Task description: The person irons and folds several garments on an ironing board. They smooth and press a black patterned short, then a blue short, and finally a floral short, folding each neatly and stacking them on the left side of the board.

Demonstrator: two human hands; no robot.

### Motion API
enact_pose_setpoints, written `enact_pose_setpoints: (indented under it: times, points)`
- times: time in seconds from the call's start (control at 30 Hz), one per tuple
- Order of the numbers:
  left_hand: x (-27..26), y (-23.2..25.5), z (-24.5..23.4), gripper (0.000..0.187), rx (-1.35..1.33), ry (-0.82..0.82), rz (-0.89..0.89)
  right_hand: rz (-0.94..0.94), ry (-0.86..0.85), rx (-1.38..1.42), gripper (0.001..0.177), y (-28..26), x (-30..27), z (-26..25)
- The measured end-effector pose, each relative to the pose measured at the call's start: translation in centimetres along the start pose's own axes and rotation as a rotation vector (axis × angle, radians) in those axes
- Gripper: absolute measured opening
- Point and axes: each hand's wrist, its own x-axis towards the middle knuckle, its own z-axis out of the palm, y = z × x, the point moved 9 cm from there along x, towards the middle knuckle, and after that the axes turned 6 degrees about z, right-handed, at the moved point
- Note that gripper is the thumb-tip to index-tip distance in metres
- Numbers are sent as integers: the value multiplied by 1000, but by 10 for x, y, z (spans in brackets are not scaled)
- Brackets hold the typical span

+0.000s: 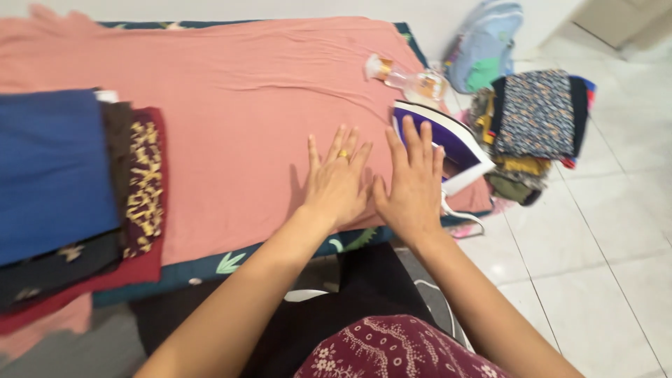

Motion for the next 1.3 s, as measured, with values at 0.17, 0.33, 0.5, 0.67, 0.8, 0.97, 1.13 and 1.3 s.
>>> enact_pose_setpoints:
  times: [0.17,0.33,0.5,0.67,0.8,0.97,1.13,1.3]
  points:
    - [32,58,12,73,-56,28,146,93,50,-57,79,40,-1,-34]
    - [40,88,34,77,-93,-98,186,182,88,-78,74,93,-9,-44]
    - [37,91,42,78,-44,-149,186,250,228,-89,60,178,-7,-51]
    - [34,81,47,77,14,-192,162,492,285,77,51,299,-1,-49]
    - [29,74,51,75,22,-208,138,1096,131,678,56,404,-13,9]
    - [23,69,50,72,14,-188,121,1303,-5,1079,63,456,-9,61]
    - [17,54,49,65,4,-224,54,1454,42,1402,67,479,1,82]
    - [15,39,43,64,-33,-213,1,1352,125,1749,58,506,19,102]
